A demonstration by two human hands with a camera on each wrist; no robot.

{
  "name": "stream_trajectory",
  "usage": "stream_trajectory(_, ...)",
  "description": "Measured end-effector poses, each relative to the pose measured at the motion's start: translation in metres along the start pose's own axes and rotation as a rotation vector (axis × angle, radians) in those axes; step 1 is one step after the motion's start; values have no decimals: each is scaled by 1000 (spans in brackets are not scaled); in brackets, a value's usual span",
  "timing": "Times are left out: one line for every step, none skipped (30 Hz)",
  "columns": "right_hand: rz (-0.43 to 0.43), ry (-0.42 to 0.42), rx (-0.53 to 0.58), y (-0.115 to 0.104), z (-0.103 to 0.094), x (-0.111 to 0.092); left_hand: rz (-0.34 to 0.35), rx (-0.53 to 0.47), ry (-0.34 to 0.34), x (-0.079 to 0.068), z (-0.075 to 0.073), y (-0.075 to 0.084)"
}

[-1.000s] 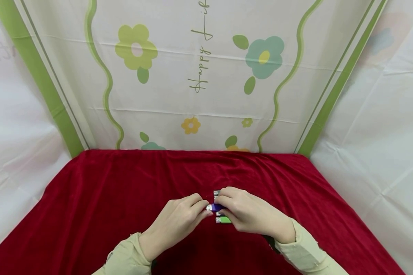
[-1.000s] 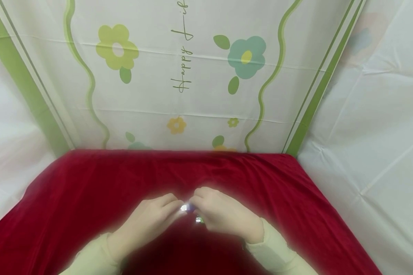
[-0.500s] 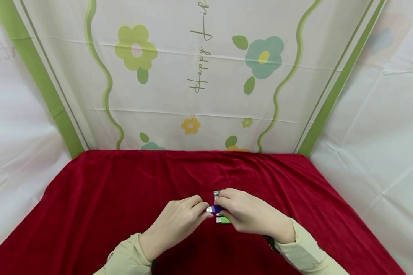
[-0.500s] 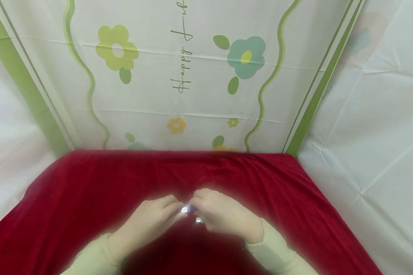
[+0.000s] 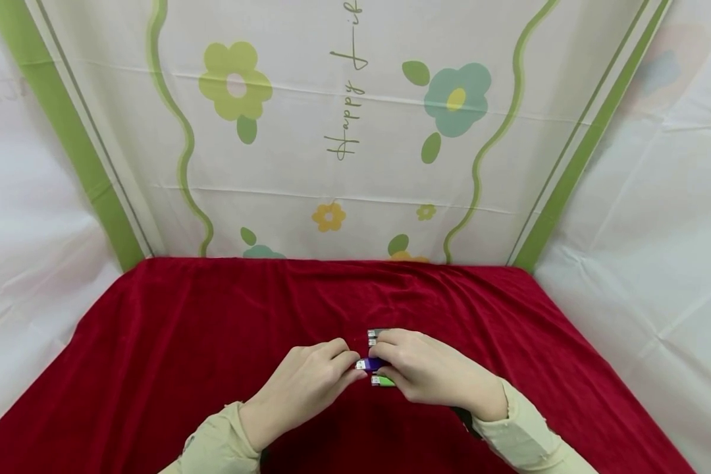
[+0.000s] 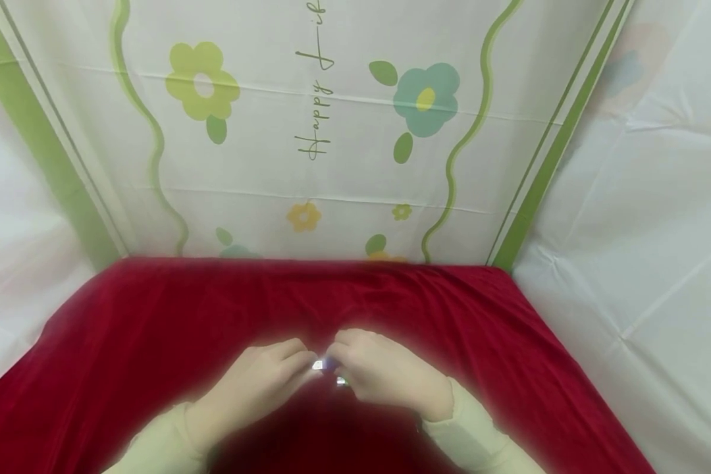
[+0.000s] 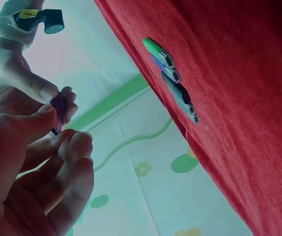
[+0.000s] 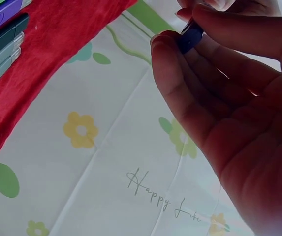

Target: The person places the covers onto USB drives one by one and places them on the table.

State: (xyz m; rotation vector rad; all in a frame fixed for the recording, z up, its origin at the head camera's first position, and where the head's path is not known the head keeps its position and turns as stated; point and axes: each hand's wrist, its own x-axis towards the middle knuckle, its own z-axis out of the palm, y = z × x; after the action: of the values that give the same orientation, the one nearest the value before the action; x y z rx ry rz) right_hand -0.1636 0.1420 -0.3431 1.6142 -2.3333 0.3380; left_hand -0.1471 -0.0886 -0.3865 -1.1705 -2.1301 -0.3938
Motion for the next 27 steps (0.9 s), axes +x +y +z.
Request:
stream_trajectory(1,0,0,0,0,0,-3,1,-5,0,0,0)
stream_trajectory(2,0,1,0,0,0,-7,1,-7,0,0,0)
stream_trajectory(2,0,-1,0,0,0,-13,1,-12,-1,0,-1)
stream_trajectory(2,-1,-2,1,-1,0,-20,0,-16,-1,0,-1)
stream_trajectory(4,0,-3,1,-1,0,-28,-2,-21,-1,0,-1)
stream_trajectory(5,1,-6,1,-1,0,-36,-5,-25,-1,0,-1)
stream_trajectory(10,2,-8,2,-2,1,-42,-5,-29,-2,0,-2)
stream_trajectory(15,2,-13,2,-3,0,-49,-6,-33,-1,0,-2)
stream_trajectory(25,-1,-18,3,-4,0,-55,-5,-39,-1,-1,-3)
stream_trajectory(35,-8,-23,4,-4,0,-60,-5,-43,-1,-1,-4)
stream_trajectory(49,-15,-28,6,-5,-1,-68,-1,-48,0,-2,-4)
stream_trajectory(67,-27,-34,7,-5,-1,-76,3,-53,1,-3,-5)
stream_trajectory(84,-40,-41,9,-5,-1,-86,7,-57,1,-3,-6)
stream_trajectory(103,-55,-45,11,-4,-2,-95,11,-62,1,-4,-7)
stream_trajectory(122,-74,-43,12,-3,-2,-103,16,-67,2,-5,-7)
stream_trajectory(139,-91,-43,14,0,-2,-109,19,-73,2,-5,-7)
stream_trajectory(152,-107,-44,15,2,-3,-115,21,-80,1,-5,-7)
stream_trajectory(163,-125,-48,16,5,-4,-118,22,-87,1,-5,-7)
stream_trajectory(171,-141,-47,16,8,-5,-118,24,-94,1,-4,-6)
stream_trajectory(174,-157,-46,17,10,-7,-119,26,-101,1,-4,-6)
stream_trajectory(174,-171,-52,17,13,-8,-120,30,-108,1,-4,-5)
stream_trajectory(171,-184,-59,17,16,-10,-121,32,-114,0,-4,-5)
stream_trajectory(167,-196,-68,17,18,-11,-124,35,-118,0,-4,-5)
stream_trajectory(165,-208,-73,17,20,-13,-127,40,-122,0,-3,-5)
stream_trajectory(161,-217,-77,16,22,-14,-130,43,-124,-1,-3,-5)
stream_trajectory(158,-225,-84,16,23,-16,-133,45,-125,-1,-3,-5)
stream_trajectory(156,-234,-91,16,25,-17,-136,44,-128,-1,-3,-4)
